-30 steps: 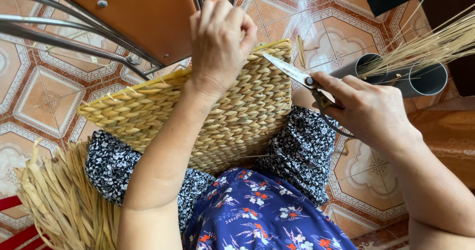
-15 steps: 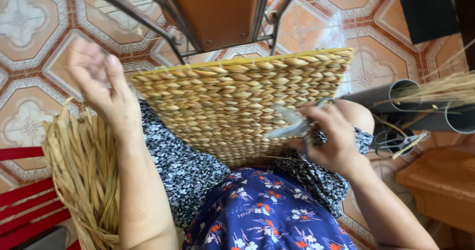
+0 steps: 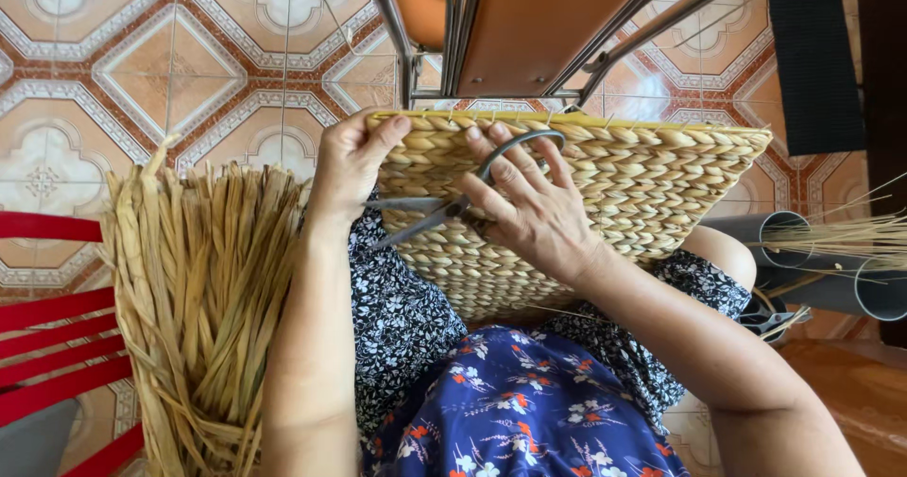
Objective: The person uses shears to trim protruding straw ends from the edges of a large woven mat. They systematically cut the excess material along the perimeter, rotating the mat to access different sides and ensuring a clean finish.
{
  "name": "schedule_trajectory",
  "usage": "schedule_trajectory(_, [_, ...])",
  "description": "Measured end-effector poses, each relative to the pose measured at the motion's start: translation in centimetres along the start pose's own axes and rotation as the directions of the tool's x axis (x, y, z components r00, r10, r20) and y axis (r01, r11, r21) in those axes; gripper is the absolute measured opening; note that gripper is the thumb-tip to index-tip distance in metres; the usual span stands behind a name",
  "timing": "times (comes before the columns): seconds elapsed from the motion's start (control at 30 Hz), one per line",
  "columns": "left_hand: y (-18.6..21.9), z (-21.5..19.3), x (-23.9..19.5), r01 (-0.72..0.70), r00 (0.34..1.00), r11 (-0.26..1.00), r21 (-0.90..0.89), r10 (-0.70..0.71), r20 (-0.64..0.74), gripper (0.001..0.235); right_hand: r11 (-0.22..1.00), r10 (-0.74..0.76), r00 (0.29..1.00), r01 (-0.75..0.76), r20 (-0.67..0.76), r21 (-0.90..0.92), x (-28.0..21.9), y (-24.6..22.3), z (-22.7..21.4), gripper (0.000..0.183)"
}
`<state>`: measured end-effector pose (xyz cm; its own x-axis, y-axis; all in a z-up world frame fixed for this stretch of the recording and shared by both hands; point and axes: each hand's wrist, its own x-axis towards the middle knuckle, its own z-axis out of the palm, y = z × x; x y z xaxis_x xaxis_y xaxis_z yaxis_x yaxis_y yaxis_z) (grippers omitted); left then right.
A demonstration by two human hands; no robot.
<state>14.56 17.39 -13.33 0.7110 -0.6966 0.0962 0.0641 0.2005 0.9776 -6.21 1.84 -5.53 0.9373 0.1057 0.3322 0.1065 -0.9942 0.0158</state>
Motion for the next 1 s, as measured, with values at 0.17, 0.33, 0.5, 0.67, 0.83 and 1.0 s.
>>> schedule_trajectory(0.17, [0.3,0.6,0.6,0.063,0.998,0.986,0.156,-0.060,-0.021,0.017,0.999,0.044,0.997,-0.044,0.063,0.011,0.4,0.5,0.6,0.072])
schedule_trajectory(0.33, [1.8,1.6,0.8,0.097,0.994,0.964,0.248,-0.080,-0.080,0.018,0.997,0.047,0.995,-0.052,0.089,0.059,1.5,0.9,0.6,0.083])
schedule_trajectory(0.5, [1.7,2.3,0.9,0.045,0.979,0.898,0.437,0.047,-0.198,0.019,0.990,0.021,0.998,-0.029,0.058,0.141,2.8,1.7,0.4,0.086])
schedule_trajectory(0.67, [0.9,1.4,1.3,0.125,0.982,0.916,0.381,-0.059,-0.181,0.021,0.983,0.007,0.996,-0.023,0.091,0.181,3.2,2.3,0.1,0.084])
schedule_trajectory(0.83, [0.7,0.3,0.8,0.107,0.993,0.963,0.246,-0.090,-0.079,0.018,0.972,-0.067,0.996,0.053,0.057,0.229,1.7,2.3,-1.9,0.080])
schedule_trajectory(1.0, [1.7,0.5,-0.3,-0.053,0.999,0.985,0.162,0.054,-0.003,0.021,0.974,0.070,0.996,-0.056,-0.052,0.221,-2.5,1.9,-3.4,0.069])
